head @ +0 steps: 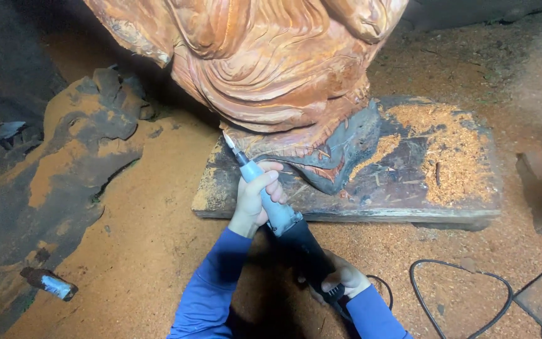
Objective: Carving intricate details into a large wooden sculpture using a power rotary tool.
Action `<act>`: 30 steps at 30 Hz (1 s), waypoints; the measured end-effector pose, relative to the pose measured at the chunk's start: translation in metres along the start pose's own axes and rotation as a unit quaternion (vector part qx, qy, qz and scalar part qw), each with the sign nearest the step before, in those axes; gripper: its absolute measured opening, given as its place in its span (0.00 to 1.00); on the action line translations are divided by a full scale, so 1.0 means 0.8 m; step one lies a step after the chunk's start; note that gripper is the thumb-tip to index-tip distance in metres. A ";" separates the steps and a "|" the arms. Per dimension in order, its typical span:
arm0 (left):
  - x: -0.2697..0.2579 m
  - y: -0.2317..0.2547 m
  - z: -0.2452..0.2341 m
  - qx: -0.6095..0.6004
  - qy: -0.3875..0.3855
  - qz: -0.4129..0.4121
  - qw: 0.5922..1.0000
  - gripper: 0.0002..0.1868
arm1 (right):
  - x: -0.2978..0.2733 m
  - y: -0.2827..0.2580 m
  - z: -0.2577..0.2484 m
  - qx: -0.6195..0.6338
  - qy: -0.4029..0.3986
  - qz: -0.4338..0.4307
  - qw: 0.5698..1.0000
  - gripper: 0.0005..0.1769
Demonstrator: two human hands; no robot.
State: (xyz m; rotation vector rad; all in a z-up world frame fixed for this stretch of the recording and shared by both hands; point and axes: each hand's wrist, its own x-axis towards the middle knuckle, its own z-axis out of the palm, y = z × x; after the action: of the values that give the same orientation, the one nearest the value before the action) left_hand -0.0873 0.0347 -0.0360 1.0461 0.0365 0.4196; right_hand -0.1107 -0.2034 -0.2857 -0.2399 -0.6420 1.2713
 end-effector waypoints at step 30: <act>0.021 -0.002 0.113 -0.052 -0.006 0.029 0.998 0.10 | -0.027 -0.173 0.111 -0.150 0.145 -0.071 0.975 0.43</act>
State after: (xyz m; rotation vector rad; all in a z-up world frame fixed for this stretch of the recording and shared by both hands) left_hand -0.0511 -0.0351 0.0110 0.9490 -0.0261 0.4643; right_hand -0.0525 -0.2810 -0.1510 -0.6072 -0.5859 0.9752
